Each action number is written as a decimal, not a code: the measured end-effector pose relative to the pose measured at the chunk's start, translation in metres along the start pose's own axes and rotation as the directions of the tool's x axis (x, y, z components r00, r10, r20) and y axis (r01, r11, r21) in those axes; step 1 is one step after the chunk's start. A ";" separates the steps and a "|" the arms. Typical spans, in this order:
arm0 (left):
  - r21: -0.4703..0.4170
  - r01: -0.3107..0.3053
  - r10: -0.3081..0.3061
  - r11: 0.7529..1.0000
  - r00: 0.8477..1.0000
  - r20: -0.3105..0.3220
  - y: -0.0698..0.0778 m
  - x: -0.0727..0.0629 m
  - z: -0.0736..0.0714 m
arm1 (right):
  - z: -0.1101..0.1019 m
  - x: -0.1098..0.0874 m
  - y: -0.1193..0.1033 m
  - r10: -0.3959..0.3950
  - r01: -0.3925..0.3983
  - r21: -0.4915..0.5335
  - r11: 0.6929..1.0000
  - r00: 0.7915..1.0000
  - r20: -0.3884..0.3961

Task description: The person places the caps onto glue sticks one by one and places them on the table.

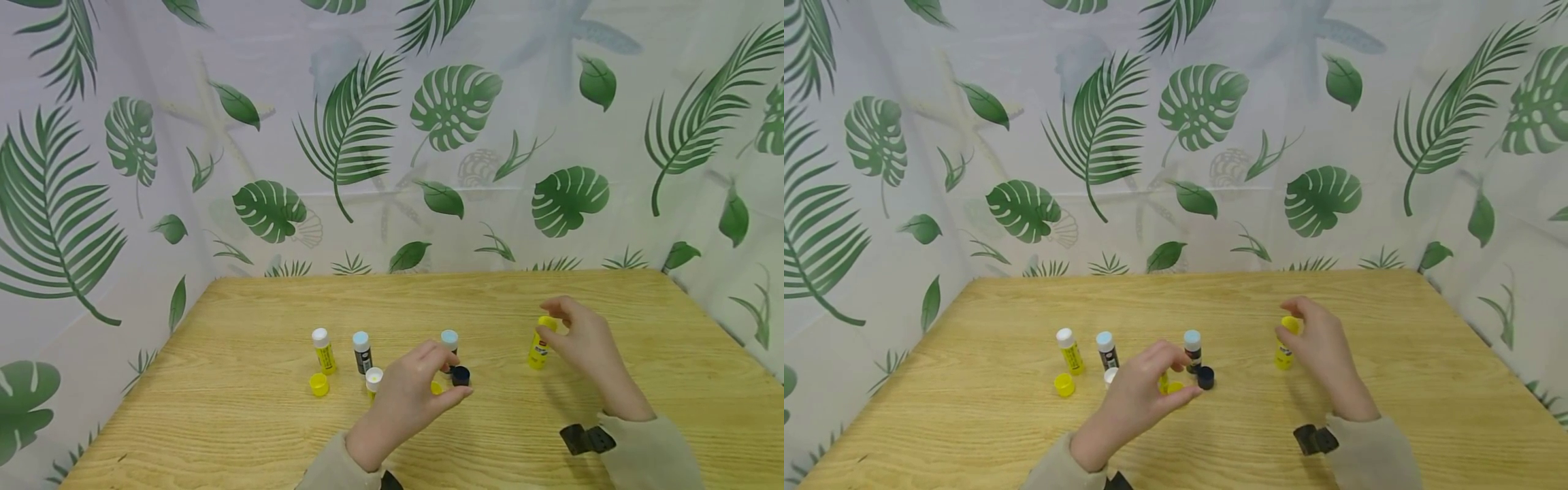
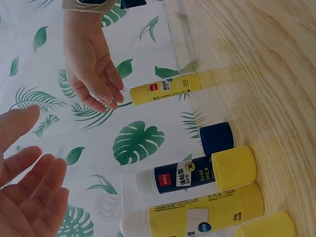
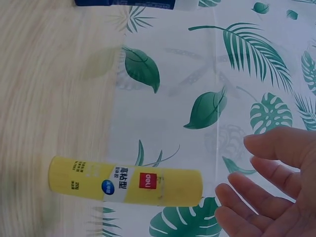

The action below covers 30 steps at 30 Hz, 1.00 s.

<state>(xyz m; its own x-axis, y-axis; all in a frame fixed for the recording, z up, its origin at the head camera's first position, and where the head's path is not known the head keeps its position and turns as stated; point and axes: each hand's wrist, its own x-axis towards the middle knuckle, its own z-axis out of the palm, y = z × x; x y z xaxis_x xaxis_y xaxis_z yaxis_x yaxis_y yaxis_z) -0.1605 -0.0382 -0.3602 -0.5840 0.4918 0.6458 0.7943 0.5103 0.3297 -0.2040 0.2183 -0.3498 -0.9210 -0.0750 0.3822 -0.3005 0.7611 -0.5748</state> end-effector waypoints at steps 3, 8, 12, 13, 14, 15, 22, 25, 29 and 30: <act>0.005 0.006 -0.006 1.000 1.000 0.003 0.000 0.000 0.000 | 0.000 0.000 -0.003 -0.014 0.014 -0.002 1.000 1.000 0.002; 0.017 0.013 -0.014 1.000 1.000 0.005 0.000 0.000 0.000 | -0.001 -0.001 -0.009 -0.036 0.036 -0.001 0.999 0.999 0.015; 0.022 0.015 -0.015 1.000 1.000 -0.005 -0.001 0.000 -0.001 | 0.000 -0.003 -0.013 -0.057 0.057 -0.004 0.998 0.998 0.025; 0.020 0.017 -0.017 1.000 1.000 -0.010 -0.001 0.000 -0.001 | 0.000 -0.003 -0.014 -0.061 0.061 -0.005 0.998 0.998 0.026; 0.020 0.020 -0.019 1.000 1.000 -0.014 -0.002 0.000 -0.002 | 0.000 -0.003 -0.015 -0.063 0.064 -0.007 0.998 0.998 0.028; 0.021 0.022 -0.022 1.000 1.000 -0.019 -0.002 0.001 -0.003 | 0.001 -0.003 -0.015 -0.066 0.066 -0.007 0.998 0.997 0.030; 0.056 0.032 -0.030 0.998 0.999 -0.033 -0.004 0.003 -0.010 | 0.003 -0.004 -0.016 -0.079 0.079 -0.006 0.997 0.996 0.034; 0.059 0.047 -0.046 0.997 0.999 -0.023 -0.005 0.005 -0.012 | 0.005 -0.003 -0.016 -0.080 0.080 -0.005 0.997 0.996 0.041; 0.054 0.063 -0.062 0.997 0.998 -0.016 -0.007 0.009 -0.013 | 0.007 -0.003 -0.016 -0.090 0.091 -0.017 0.996 0.995 0.048; 0.053 0.064 -0.063 0.996 0.998 -0.019 -0.007 0.010 -0.013 | 0.007 -0.003 -0.016 -0.094 0.095 -0.021 0.995 0.994 0.048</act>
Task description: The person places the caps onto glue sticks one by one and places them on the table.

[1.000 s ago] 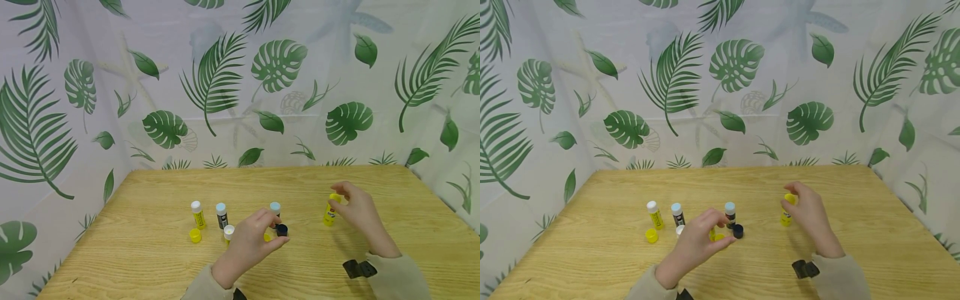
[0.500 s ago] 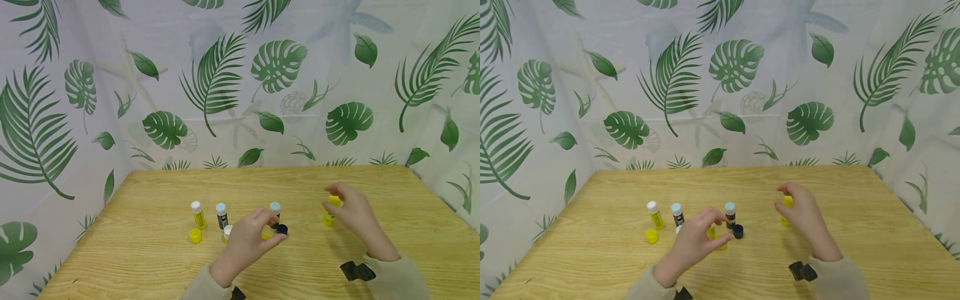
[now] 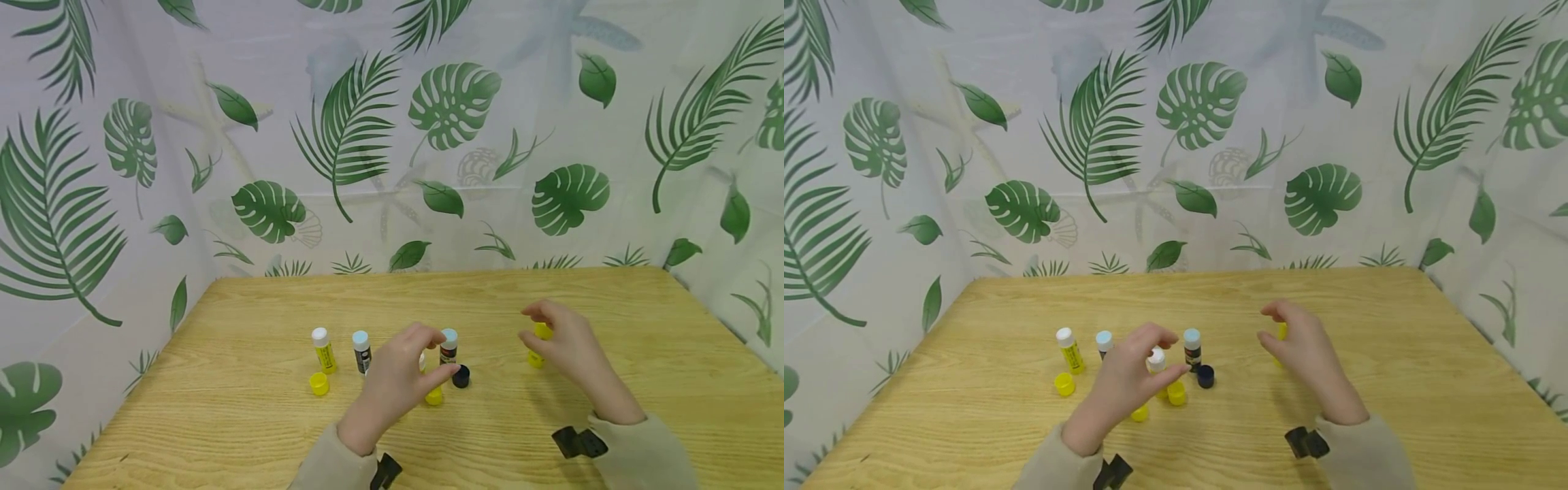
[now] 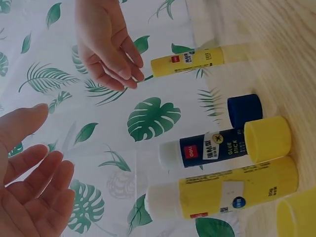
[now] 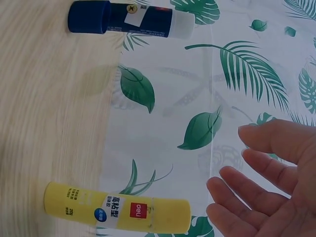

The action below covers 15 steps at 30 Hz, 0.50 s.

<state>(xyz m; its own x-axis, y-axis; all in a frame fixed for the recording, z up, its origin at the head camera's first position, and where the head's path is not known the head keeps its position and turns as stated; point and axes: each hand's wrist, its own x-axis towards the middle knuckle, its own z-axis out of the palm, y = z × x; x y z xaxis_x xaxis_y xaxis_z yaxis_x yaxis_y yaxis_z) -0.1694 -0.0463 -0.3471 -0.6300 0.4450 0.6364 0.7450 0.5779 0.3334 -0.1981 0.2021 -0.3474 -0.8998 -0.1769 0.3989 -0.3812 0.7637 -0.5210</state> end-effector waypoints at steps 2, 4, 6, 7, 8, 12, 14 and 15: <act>-0.007 0.002 -0.002 1.000 1.000 -0.011 0.000 0.003 -0.001 | 0.001 0.000 0.000 -0.006 0.006 -0.005 1.000 1.000 0.003; -0.009 0.009 -0.009 1.000 1.000 -0.021 0.000 0.006 -0.001 | 0.001 0.000 0.000 -0.005 0.005 -0.003 1.000 1.000 0.008; -0.003 0.021 -0.021 1.000 0.999 -0.030 0.001 0.009 -0.001 | 0.001 0.000 -0.001 -0.006 0.006 -0.003 1.000 1.000 0.012; -0.003 0.030 -0.030 1.000 0.999 -0.032 0.002 0.011 -0.001 | 0.001 0.000 -0.001 -0.006 0.006 -0.005 1.000 1.000 0.013; -0.003 0.038 -0.038 0.999 0.999 -0.036 0.002 0.013 -0.001 | 0.002 0.000 -0.001 -0.008 0.008 -0.008 1.000 1.000 0.013; 0.044 0.059 -0.057 0.997 0.997 -0.042 0.005 0.021 0.000 | 0.002 0.001 -0.002 -0.014 0.014 -0.015 1.000 1.000 0.011; 0.087 0.066 -0.062 0.994 0.997 -0.048 0.006 0.026 0.000 | 0.002 0.001 -0.003 -0.018 0.018 -0.012 1.000 1.000 0.011; 0.112 0.067 -0.062 0.992 0.997 -0.049 0.007 0.028 0.000 | 0.002 0.000 -0.003 -0.019 0.019 -0.010 1.000 1.000 0.013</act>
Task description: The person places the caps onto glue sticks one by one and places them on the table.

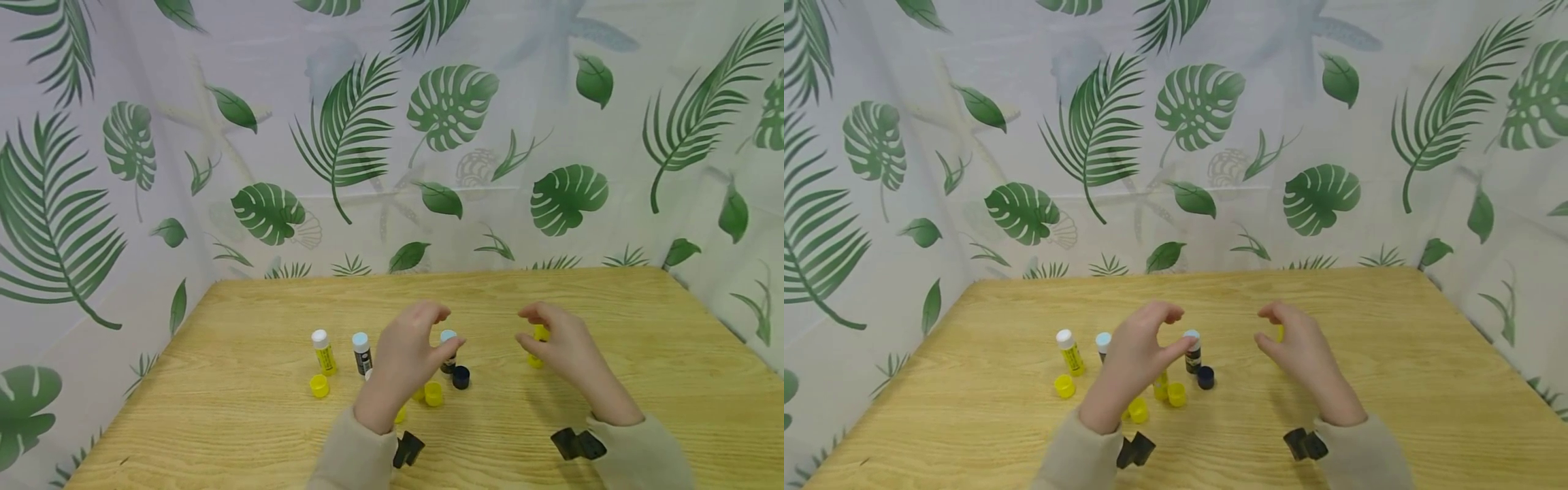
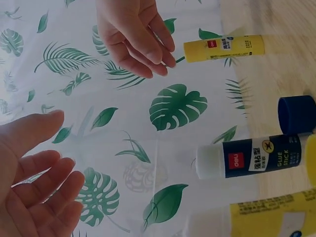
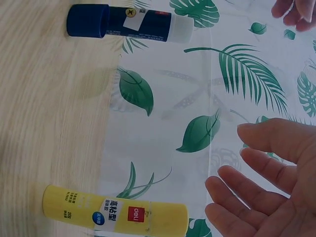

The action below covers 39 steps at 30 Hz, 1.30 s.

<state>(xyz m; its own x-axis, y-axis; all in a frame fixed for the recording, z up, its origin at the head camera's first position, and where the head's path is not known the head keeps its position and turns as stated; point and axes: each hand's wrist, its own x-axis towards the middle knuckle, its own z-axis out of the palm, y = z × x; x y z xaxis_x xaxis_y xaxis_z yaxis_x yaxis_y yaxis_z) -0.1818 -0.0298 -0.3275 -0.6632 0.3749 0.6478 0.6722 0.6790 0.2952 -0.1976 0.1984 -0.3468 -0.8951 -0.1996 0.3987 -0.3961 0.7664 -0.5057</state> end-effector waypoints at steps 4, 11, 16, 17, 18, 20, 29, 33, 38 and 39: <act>0.075 0.009 -0.009 0.997 1.000 -0.003 0.004 0.007 0.003 | 0.000 0.000 -0.001 0.004 -0.004 0.001 1.000 1.000 0.005; 0.130 0.054 -0.062 0.990 0.996 0.063 0.002 0.012 0.018 | 0.001 0.001 0.000 0.000 0.000 -0.003 1.000 1.000 -0.008; 0.141 0.120 -0.144 0.983 0.974 0.172 -0.002 0.012 0.032 | 0.003 0.001 -0.001 -0.004 0.004 -0.008 1.000 1.000 -0.005; 0.146 0.127 -0.153 0.981 0.971 0.185 -0.002 0.011 0.034 | 0.003 0.001 -0.001 -0.004 0.004 -0.010 1.000 1.000 -0.005; 0.152 0.130 -0.158 0.980 0.969 0.191 -0.003 0.011 0.037 | 0.003 0.001 -0.001 -0.006 0.006 -0.011 1.000 1.000 -0.005; 0.171 0.129 -0.163 0.977 0.966 0.199 -0.005 0.010 0.042 | 0.004 0.000 -0.001 -0.007 0.007 -0.015 1.000 1.000 -0.006; 0.318 0.070 -0.157 0.945 0.954 0.257 -0.010 0.008 0.056 | 0.006 0.000 0.001 -0.028 0.028 -0.020 0.999 1.000 -0.009; 0.363 0.040 -0.147 0.931 0.951 0.273 -0.012 0.007 0.059 | 0.006 0.000 0.001 -0.022 0.022 -0.022 1.000 1.000 -0.003; 0.386 0.026 -0.142 0.922 0.951 0.274 -0.014 0.006 0.062 | 0.007 0.000 0.001 -0.026 0.026 -0.028 0.999 1.000 -0.001; 0.389 0.028 -0.146 0.921 0.950 0.277 -0.014 0.006 0.063 | 0.007 0.000 0.000 -0.029 0.029 -0.029 0.999 1.000 -0.001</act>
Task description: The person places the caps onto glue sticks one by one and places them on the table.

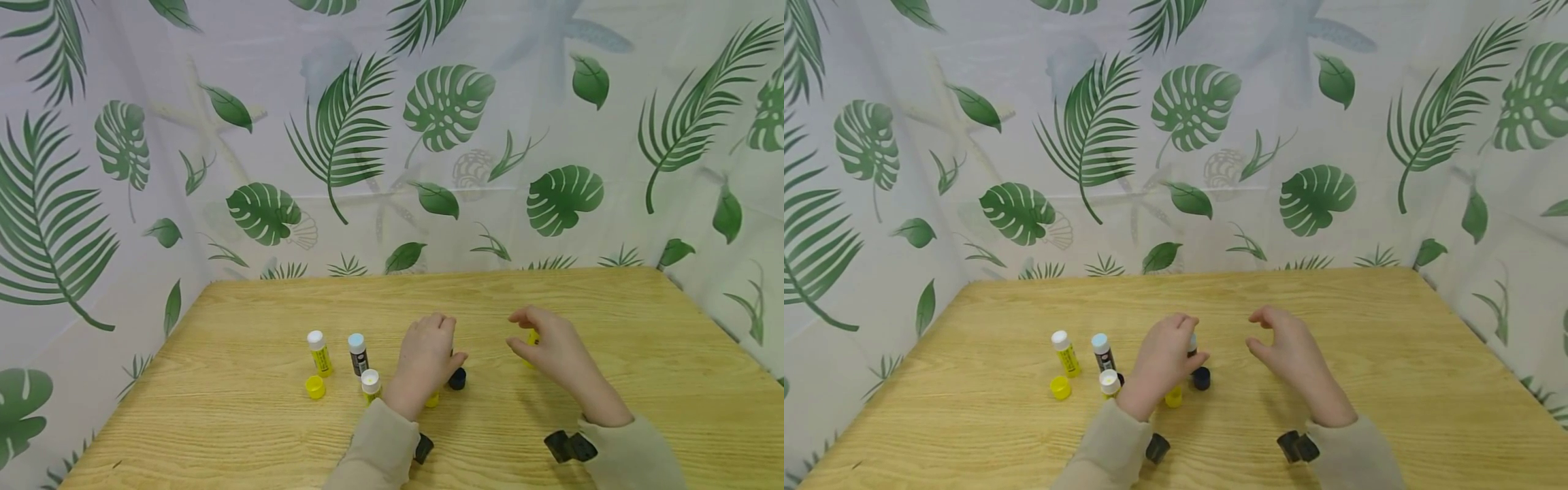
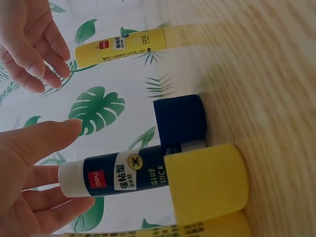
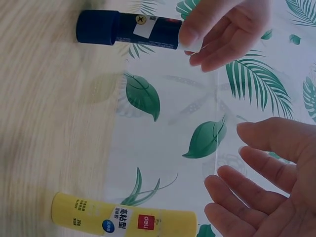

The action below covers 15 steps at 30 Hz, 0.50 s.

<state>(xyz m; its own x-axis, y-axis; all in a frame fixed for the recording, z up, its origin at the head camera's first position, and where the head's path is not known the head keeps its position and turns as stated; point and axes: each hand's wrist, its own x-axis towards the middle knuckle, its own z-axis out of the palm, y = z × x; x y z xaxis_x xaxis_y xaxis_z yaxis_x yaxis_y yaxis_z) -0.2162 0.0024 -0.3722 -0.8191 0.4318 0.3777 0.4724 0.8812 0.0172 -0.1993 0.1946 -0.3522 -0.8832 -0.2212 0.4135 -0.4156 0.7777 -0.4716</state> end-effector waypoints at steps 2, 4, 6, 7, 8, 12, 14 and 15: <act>0.001 0.009 -0.009 1.000 1.000 0.017 0.000 0.000 0.001 | 0.000 0.000 0.000 -0.005 0.005 0.001 1.000 1.000 0.000; 0.004 0.016 -0.016 1.000 0.999 0.033 0.000 0.000 0.001 | 0.001 0.000 -0.001 -0.009 0.009 0.001 1.000 1.000 0.002; 0.008 0.021 -0.022 1.000 0.999 0.047 0.000 0.000 0.002 | 0.001 0.000 -0.001 -0.009 0.009 0.000 1.000 1.000 0.006; 0.008 0.023 -0.023 1.000 0.998 0.052 0.000 0.000 0.002 | 0.001 0.000 -0.001 -0.008 0.008 0.000 1.000 1.000 0.007; 0.005 0.022 -0.023 1.000 0.998 0.058 0.000 0.000 0.002 | 0.002 0.000 -0.001 -0.006 0.006 0.000 1.000 1.000 0.008; -0.014 0.017 -0.016 1.000 0.997 0.069 -0.001 0.000 0.001 | 0.002 0.000 -0.001 0.003 -0.003 -0.001 1.000 1.000 0.012; -0.023 0.013 -0.011 1.000 0.997 0.071 -0.002 0.000 0.001 | 0.002 0.000 -0.001 0.005 -0.005 -0.001 1.000 1.000 0.015; -0.026 0.013 -0.011 1.000 0.997 0.073 -0.002 0.000 0.001 | 0.002 0.000 -0.001 0.004 -0.004 -0.001 1.000 1.000 0.016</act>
<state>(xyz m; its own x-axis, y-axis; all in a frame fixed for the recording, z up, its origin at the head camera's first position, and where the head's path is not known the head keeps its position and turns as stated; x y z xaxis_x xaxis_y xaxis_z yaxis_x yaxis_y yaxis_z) -0.2176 0.0010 -0.3732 -0.8459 0.4348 0.3087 0.4698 0.8816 0.0458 -0.1993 0.1928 -0.3532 -0.8881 -0.2273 0.3996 -0.4119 0.7794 -0.4722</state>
